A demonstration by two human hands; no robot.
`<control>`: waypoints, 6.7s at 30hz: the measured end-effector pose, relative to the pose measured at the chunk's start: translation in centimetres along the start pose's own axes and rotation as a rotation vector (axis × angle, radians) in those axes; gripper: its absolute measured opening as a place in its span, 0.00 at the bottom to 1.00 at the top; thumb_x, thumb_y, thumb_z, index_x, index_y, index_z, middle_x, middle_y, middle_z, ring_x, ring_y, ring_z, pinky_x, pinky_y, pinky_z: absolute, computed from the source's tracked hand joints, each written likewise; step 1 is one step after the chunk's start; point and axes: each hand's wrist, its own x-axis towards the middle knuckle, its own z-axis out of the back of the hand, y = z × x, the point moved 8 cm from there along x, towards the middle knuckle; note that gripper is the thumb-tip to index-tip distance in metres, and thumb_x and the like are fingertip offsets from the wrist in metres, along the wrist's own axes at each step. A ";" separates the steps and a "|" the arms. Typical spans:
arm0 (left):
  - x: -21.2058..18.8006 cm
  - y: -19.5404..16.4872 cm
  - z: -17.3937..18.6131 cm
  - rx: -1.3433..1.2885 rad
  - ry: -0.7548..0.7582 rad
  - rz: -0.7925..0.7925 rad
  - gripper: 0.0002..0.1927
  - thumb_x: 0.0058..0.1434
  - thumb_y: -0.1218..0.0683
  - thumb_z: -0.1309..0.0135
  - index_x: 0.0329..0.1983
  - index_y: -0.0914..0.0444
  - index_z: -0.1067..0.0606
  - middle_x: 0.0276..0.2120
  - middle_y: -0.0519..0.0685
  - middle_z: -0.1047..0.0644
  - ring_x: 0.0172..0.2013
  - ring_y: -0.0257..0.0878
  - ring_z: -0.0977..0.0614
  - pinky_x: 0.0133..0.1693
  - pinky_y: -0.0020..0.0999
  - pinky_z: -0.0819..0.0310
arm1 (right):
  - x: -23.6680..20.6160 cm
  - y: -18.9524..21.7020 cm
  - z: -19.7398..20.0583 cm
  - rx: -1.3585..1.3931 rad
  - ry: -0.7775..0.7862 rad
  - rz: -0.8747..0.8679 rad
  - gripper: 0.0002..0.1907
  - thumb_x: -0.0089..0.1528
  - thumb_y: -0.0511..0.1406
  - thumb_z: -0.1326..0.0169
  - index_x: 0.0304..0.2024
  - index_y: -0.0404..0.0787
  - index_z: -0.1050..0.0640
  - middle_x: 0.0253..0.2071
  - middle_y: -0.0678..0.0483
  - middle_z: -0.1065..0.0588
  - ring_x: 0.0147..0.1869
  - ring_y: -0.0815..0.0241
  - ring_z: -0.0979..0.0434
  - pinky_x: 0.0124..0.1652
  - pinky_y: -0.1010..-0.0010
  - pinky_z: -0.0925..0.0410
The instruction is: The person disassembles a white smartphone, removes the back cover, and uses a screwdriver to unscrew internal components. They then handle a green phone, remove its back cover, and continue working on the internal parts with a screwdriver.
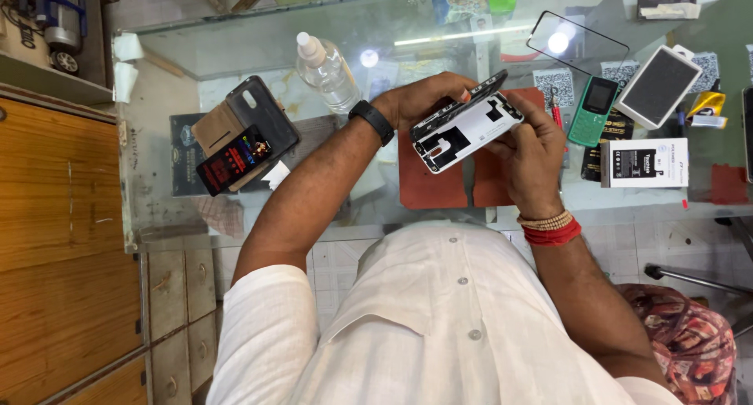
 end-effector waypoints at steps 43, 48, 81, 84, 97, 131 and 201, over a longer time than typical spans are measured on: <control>-1.0 1.8 1.1 -0.087 -0.125 0.030 0.16 0.62 0.51 0.53 0.43 0.68 0.24 0.28 0.44 0.24 0.25 0.31 0.24 0.29 0.30 0.25 | -7.9 1.8 -5.6 -1.461 0.224 0.712 0.09 0.59 0.35 0.38 0.38 0.40 0.22 0.41 0.49 0.27 0.49 0.46 0.31 0.50 0.54 0.42; -1.0 2.0 0.3 0.072 -0.101 0.010 0.22 0.59 0.53 0.51 0.52 0.68 0.21 0.32 0.43 0.21 0.29 0.29 0.23 0.34 0.27 0.25 | -7.4 3.1 -2.0 -1.344 0.042 0.645 0.09 0.68 0.33 0.36 0.49 0.43 0.21 0.48 0.53 0.26 0.54 0.51 0.28 0.55 0.57 0.38; -5.0 -2.1 -4.9 -0.536 -0.165 -0.997 0.14 0.67 0.60 0.38 0.56 0.63 0.21 0.52 0.53 0.18 0.58 0.47 0.18 0.67 0.50 0.25 | -7.5 11.9 -3.4 -0.950 -0.054 0.953 0.09 0.66 0.27 0.38 0.49 0.35 0.21 0.45 0.46 0.18 0.48 0.53 0.15 0.47 0.68 0.26; -4.4 -2.2 -4.7 -0.744 -0.105 -1.037 0.14 0.66 0.59 0.38 0.54 0.64 0.21 0.50 0.52 0.18 0.55 0.45 0.18 0.63 0.48 0.25 | -7.6 12.5 -5.2 -0.993 -0.047 0.888 0.13 0.63 0.31 0.35 0.49 0.34 0.21 0.43 0.47 0.19 0.44 0.54 0.17 0.44 0.68 0.27; -2.7 0.0 -6.0 -0.610 -0.223 -0.965 0.21 0.63 0.53 0.35 0.55 0.66 0.24 0.45 0.53 0.20 0.48 0.42 0.19 0.56 0.41 0.23 | -9.4 15.4 -10.4 -1.167 0.083 1.157 0.18 0.60 0.30 0.37 0.52 0.33 0.22 0.41 0.46 0.23 0.39 0.49 0.23 0.39 0.59 0.31; -5.2 -3.6 -5.2 -0.731 -0.213 -1.076 0.18 0.71 0.62 0.44 0.63 0.60 0.30 0.53 0.53 0.23 0.54 0.47 0.22 0.56 0.42 0.27 | -9.2 15.3 -10.9 -1.202 0.117 1.111 0.14 0.60 0.26 0.38 0.48 0.30 0.21 0.43 0.44 0.21 0.44 0.46 0.20 0.45 0.60 0.28; -1.2 -1.0 -6.7 -0.910 0.045 -0.990 0.17 0.62 0.64 0.36 0.50 0.57 0.27 0.41 0.49 0.17 0.52 0.43 0.16 0.66 0.49 0.31 | -8.5 14.6 -9.5 -1.069 0.000 0.854 0.08 0.65 0.27 0.41 0.47 0.31 0.21 0.36 0.44 0.22 0.36 0.49 0.21 0.37 0.65 0.31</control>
